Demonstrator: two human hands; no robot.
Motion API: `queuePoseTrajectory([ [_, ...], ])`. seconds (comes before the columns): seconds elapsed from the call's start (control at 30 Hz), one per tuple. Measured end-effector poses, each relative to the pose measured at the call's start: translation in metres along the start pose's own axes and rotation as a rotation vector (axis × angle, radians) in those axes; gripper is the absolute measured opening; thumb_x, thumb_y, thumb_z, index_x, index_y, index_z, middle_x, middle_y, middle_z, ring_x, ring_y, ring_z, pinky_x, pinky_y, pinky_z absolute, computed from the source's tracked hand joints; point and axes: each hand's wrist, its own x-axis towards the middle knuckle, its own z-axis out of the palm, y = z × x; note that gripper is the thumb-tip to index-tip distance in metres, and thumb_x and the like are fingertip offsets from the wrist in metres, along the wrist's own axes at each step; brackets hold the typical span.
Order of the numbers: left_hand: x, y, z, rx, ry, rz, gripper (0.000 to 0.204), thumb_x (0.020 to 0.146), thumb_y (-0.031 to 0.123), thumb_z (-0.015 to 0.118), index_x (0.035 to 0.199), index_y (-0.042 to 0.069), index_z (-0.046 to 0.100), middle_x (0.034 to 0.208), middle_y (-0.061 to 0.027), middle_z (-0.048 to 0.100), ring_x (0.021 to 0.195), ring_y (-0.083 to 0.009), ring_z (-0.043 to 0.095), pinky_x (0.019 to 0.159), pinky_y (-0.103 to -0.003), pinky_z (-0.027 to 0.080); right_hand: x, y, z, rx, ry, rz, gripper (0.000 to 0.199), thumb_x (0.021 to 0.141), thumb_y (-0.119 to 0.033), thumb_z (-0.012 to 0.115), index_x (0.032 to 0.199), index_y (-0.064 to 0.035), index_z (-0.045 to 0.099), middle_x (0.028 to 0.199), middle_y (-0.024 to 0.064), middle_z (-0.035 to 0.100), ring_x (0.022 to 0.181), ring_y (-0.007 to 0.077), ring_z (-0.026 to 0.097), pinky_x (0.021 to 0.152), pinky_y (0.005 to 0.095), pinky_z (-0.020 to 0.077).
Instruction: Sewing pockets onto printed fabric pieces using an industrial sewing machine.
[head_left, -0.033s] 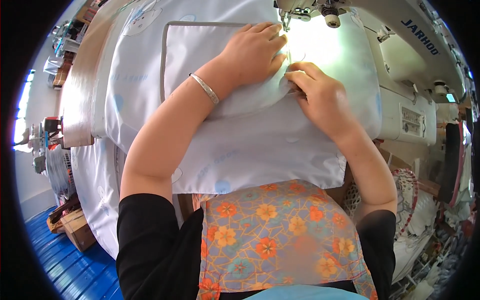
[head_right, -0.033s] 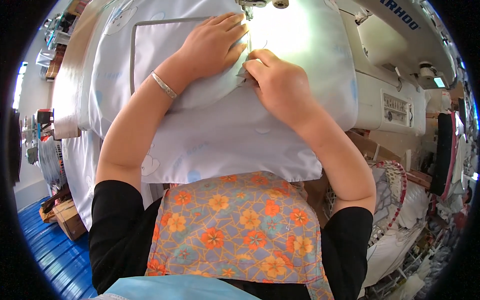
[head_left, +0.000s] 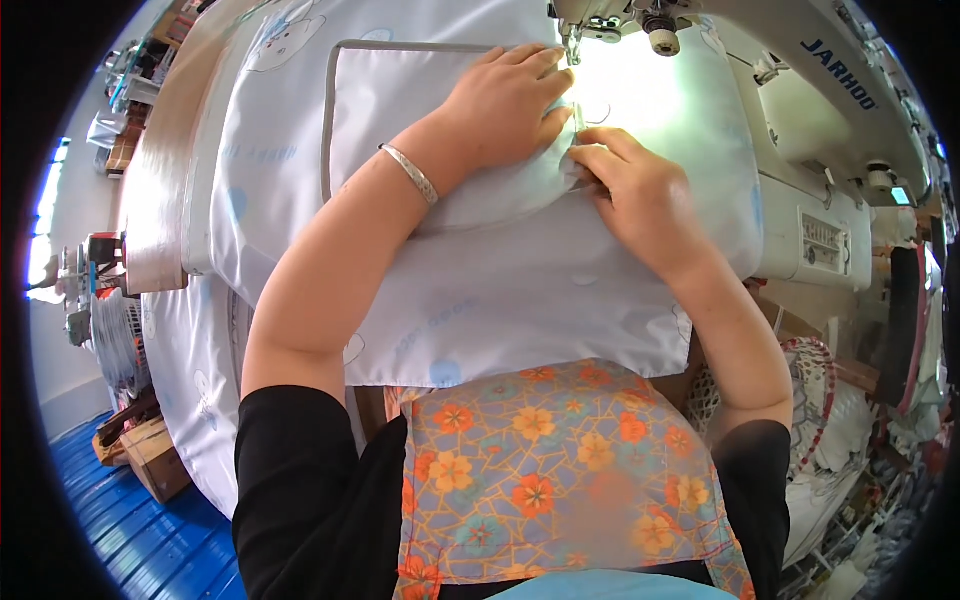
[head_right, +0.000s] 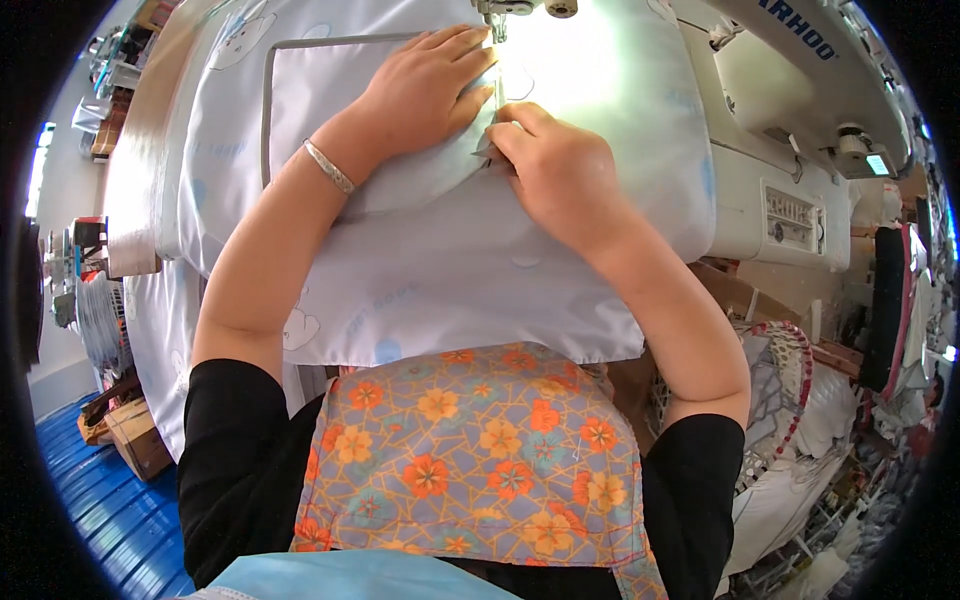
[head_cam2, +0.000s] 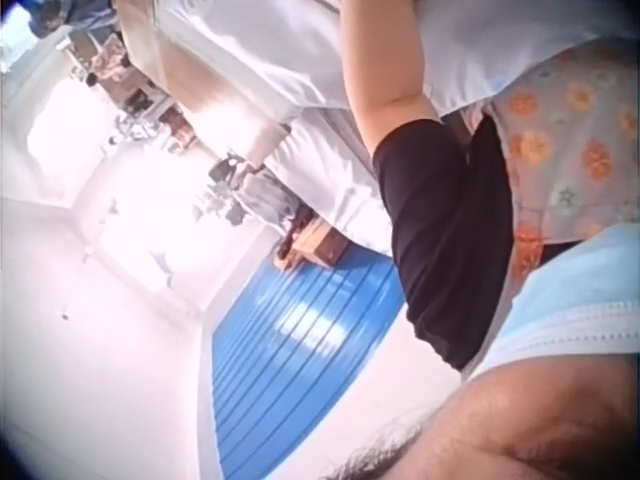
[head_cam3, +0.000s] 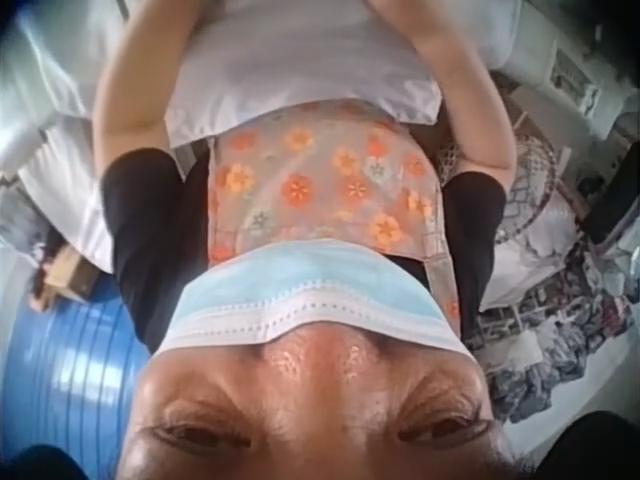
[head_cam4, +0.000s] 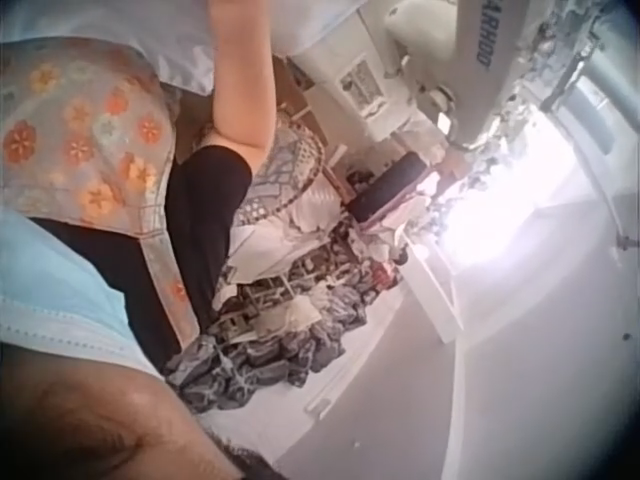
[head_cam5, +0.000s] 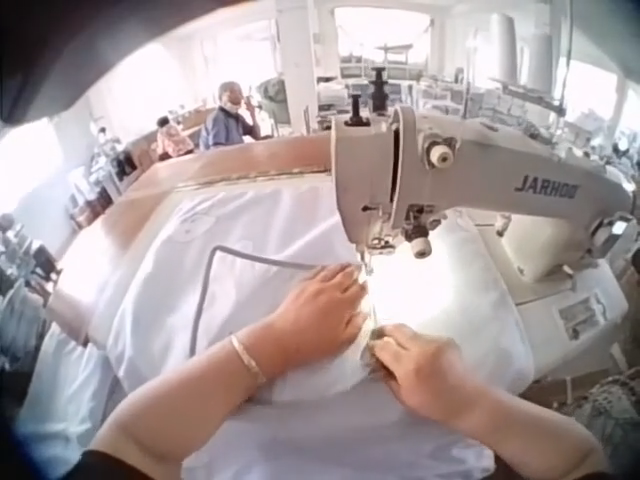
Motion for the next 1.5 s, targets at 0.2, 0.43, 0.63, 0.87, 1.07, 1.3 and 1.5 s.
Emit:
queuePoseTrajectory([
  [0.2, -0.054, -0.01, -0.042, -0.366, -0.044, -0.138, 0.036, 0.088, 0.018, 0.059, 0.122, 0.006, 0.06, 0.134, -0.0128, 0.054, 0.125, -0.0322, 0.049, 0.105, -0.041, 0.039, -0.003, 0.0, 0.003, -0.064, 0.096, -0.082, 0.037, 0.065, 0.007, 0.065, 0.099, -0.0062, 0.067, 0.11, 0.007, 0.067, 0.09, 0.0245, 0.067, 0.076, 0.0331, 0.0556],
  [0.43, -0.257, -0.057, -0.089, 0.271, 0.427, -0.854, 0.04, 0.094, 0.022, 0.058, 0.127, 0.0, 0.054, 0.133, -0.0174, 0.053, 0.119, -0.0313, 0.053, 0.099, -0.039, 0.043, -0.005, 0.002, 0.008, -0.083, 0.14, -0.11, 0.033, 0.066, 0.007, 0.065, 0.097, -0.0051, 0.068, 0.107, 0.0068, 0.068, 0.09, 0.0235, 0.067, 0.074, 0.0322, 0.0556],
  [0.63, -0.379, -0.043, -0.091, -0.724, 0.625, -1.632, 0.021, 0.096, 0.022, 0.058, 0.098, 0.002, 0.06, 0.088, -0.0015, 0.057, 0.077, -0.0071, 0.049, 0.07, -0.022, 0.041, -0.005, 0.001, 0.009, -0.118, 0.133, -0.124, 0.029, 0.069, 0.005, 0.065, 0.095, -0.0051, 0.068, 0.104, 0.0064, 0.069, 0.087, 0.0222, 0.068, 0.071, 0.0312, 0.0559],
  [0.87, -0.375, -0.05, -0.105, -0.659, 0.741, -1.494, 0.016, 0.092, 0.021, 0.063, 0.089, 0.005, 0.061, 0.076, 0.0029, 0.054, 0.066, -0.0042, 0.042, 0.058, -0.019, 0.034, -0.002, 0.0, 0.01, -0.174, 0.162, -0.156, 0.026, 0.07, 0.005, 0.064, 0.094, -0.0059, 0.068, 0.101, 0.0062, 0.071, 0.084, 0.0218, 0.069, 0.07, 0.0306, 0.0564],
  [1.07, -0.348, -0.069, -0.121, -0.294, 0.501, -1.515, 0.028, 0.09, 0.021, 0.065, 0.105, -0.001, 0.062, 0.091, -0.0066, 0.063, 0.082, -0.0147, 0.057, 0.075, -0.027, 0.046, 0.005, 0.007, 0.014, -0.209, 0.154, -0.15, 0.028, 0.07, 0.007, 0.061, 0.094, -0.0061, 0.069, 0.104, 0.0059, 0.07, 0.085, 0.0223, 0.069, 0.071, 0.0305, 0.0564],
  [1.3, -0.212, -0.017, -0.102, 0.214, 0.185, -0.499, 0.049, 0.082, 0.002, 0.064, 0.129, 0.005, 0.053, 0.135, -0.0115, 0.053, 0.129, -0.03, 0.047, 0.11, -0.043, 0.034, 0.006, 0.007, 0.016, -0.236, 0.153, -0.124, 0.031, 0.069, 0.006, 0.064, 0.097, -0.0068, 0.068, 0.11, 0.0054, 0.068, 0.088, 0.0217, 0.068, 0.072, 0.0304, 0.0562],
  [1.5, -0.15, 0.011, -0.087, 0.114, 0.122, -0.352, 0.032, 0.081, -0.001, 0.058, 0.11, 0.009, 0.066, 0.119, -0.0062, 0.064, 0.117, -0.0267, 0.056, 0.107, -0.043, 0.038, -0.004, 0.002, 0.013, -0.163, 0.162, -0.125, 0.027, 0.07, 0.001, 0.069, 0.096, -0.0075, 0.068, 0.104, 0.004, 0.069, 0.086, 0.0219, 0.068, 0.07, 0.0302, 0.0558],
])
